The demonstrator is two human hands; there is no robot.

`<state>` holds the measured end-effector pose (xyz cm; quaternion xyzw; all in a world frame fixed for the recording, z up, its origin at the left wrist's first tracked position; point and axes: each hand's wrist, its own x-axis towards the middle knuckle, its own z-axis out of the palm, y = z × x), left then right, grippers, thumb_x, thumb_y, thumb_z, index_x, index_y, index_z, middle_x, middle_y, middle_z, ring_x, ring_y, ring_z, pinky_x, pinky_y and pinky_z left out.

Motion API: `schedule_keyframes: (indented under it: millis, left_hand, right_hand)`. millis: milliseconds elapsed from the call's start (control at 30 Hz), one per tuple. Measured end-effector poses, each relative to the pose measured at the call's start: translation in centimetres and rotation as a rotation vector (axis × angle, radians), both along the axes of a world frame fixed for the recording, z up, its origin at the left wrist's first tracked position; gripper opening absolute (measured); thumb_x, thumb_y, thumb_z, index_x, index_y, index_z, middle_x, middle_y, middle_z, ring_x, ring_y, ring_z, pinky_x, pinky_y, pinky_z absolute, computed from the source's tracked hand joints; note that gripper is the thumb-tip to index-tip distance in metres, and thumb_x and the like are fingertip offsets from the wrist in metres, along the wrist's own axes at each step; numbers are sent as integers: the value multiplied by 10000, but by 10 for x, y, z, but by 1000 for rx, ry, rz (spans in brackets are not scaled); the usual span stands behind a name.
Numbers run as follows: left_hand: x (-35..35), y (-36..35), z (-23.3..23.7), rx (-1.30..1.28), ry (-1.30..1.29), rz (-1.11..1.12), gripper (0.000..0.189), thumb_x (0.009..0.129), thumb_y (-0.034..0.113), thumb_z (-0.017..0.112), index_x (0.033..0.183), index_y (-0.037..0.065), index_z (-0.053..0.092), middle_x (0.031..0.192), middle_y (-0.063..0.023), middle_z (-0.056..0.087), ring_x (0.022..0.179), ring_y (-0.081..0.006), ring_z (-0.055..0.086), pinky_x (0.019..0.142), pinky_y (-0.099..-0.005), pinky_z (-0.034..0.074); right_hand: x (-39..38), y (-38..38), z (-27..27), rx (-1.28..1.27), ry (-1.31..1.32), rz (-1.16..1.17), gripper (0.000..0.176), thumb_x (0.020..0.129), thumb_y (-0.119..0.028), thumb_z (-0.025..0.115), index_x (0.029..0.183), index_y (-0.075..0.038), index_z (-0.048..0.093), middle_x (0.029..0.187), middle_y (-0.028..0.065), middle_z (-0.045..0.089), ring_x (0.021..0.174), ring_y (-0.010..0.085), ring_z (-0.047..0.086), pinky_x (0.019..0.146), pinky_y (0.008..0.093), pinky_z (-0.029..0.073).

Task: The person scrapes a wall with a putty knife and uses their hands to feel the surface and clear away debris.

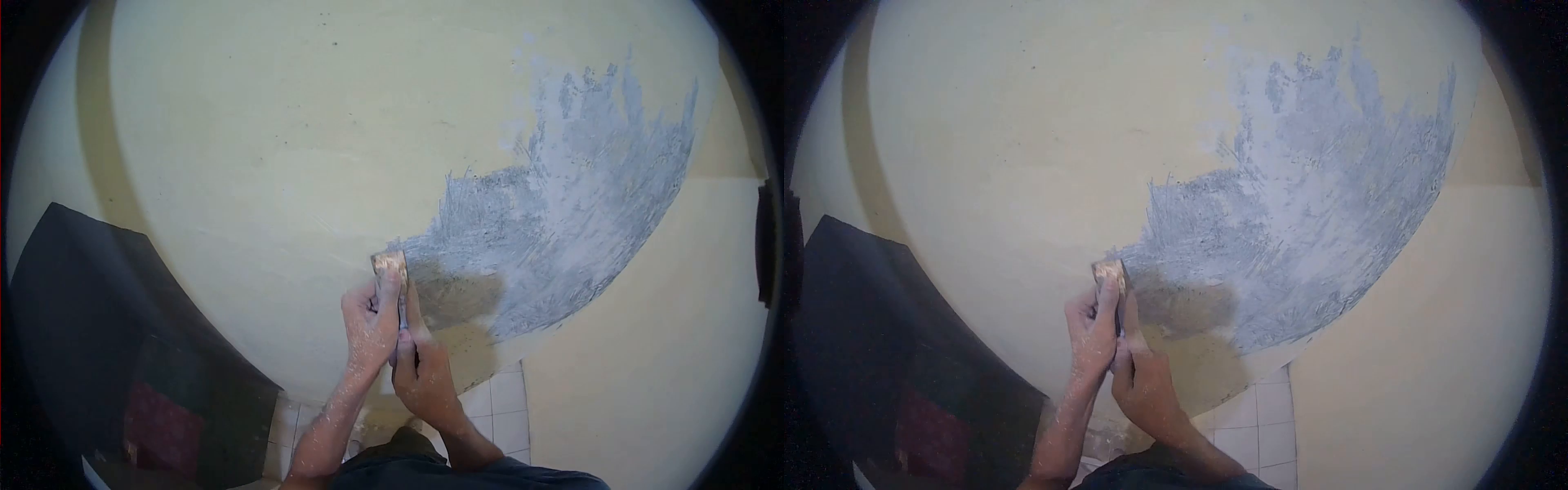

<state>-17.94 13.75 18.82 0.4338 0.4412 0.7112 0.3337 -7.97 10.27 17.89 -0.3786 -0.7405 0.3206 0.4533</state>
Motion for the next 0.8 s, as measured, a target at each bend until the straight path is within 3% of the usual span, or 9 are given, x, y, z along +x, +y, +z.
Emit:
schedule_keyframes:
  millis: [33, 133, 233, 333, 433, 500, 633, 733, 800]
  left_hand:
    - [1, 1, 2, 0, 33, 23, 382, 974, 246, 544, 654, 37, 560, 625, 72, 499, 589, -6, 394, 504, -213, 320]
    - [-1, 8, 9, 46, -53, -22, 383, 978, 246, 535, 656, 38, 550, 627, 75, 487, 588, -11, 389, 506, -220, 313]
    - [5, 6, 1, 27, -50, 40, 418, 970, 260, 547, 639, 6, 538, 569, 80, 425, 548, -11, 352, 464, -231, 284]
    - [10, 5, -6, 33, 17, 96, 415, 977, 245, 537, 633, 12, 533, 568, 85, 420, 543, -8, 344, 458, -234, 277]
    - [0, 12, 10, 84, -73, 19, 416, 968, 255, 546, 634, 7, 551, 567, 81, 428, 541, -13, 350, 456, -243, 274]
    - [4, 9, 4, 64, -58, 32, 425, 973, 245, 536, 619, 10, 529, 564, 84, 420, 540, -12, 344, 451, -242, 267]
    - [1, 15, -20, 49, 12, 64, 431, 978, 236, 530, 608, 16, 508, 561, 81, 412, 541, -12, 335, 451, -241, 263]
    - [-3, 11, 2, 51, -66, 6, 427, 968, 242, 547, 612, 8, 521, 569, 78, 419, 547, -14, 341, 455, -247, 267]
    - [0, 8, -13, 36, -4, 29, 422, 975, 234, 537, 621, 5, 524, 580, 78, 427, 551, -12, 345, 457, -239, 269]
  right_hand:
    - [1, -2, 3, -59, 12, -12, 482, 955, -37, 365, 1425, 46, 301, 649, 127, 558, 576, 138, 520, 554, 295, 428]
    - [-6, 9, 17, 109, 0, -13, 493, 954, -42, 354, 1434, 50, 285, 738, 178, 596, 625, 161, 544, 599, 322, 453]
    - [7, 1, 19, -82, -70, 29, 508, 941, -28, 358, 1435, 61, 273, 925, 270, 624, 728, 241, 609, 690, 344, 479]
    - [2, 3, 8, 94, -56, -16, 525, 923, -8, 373, 1432, 69, 270, 971, 296, 616, 777, 311, 632, 727, 358, 481]
    - [-5, 10, 17, 185, -20, -24, 567, 916, -41, 412, 1451, 29, 240, 822, 327, 581, 711, 450, 606, 628, 442, 468]
    - [2, 5, 5, 125, -8, -12, 569, 911, -29, 409, 1449, 37, 238, 829, 330, 584, 728, 452, 611, 638, 447, 471]
    - [-4, 4, 14, -13, -96, -52, 543, 903, 11, 388, 1431, 63, 274, 1098, 343, 573, 913, 430, 634, 748, 383, 491]
    - [-9, 5, 11, 152, -12, -41, 545, 902, 20, 383, 1432, 68, 265, 1102, 349, 568, 897, 431, 635, 753, 390, 491]
    - [-5, -2, 11, 32, -13, -36, 542, 901, 24, 381, 1426, 84, 259, 1119, 360, 554, 913, 438, 633, 761, 388, 491]
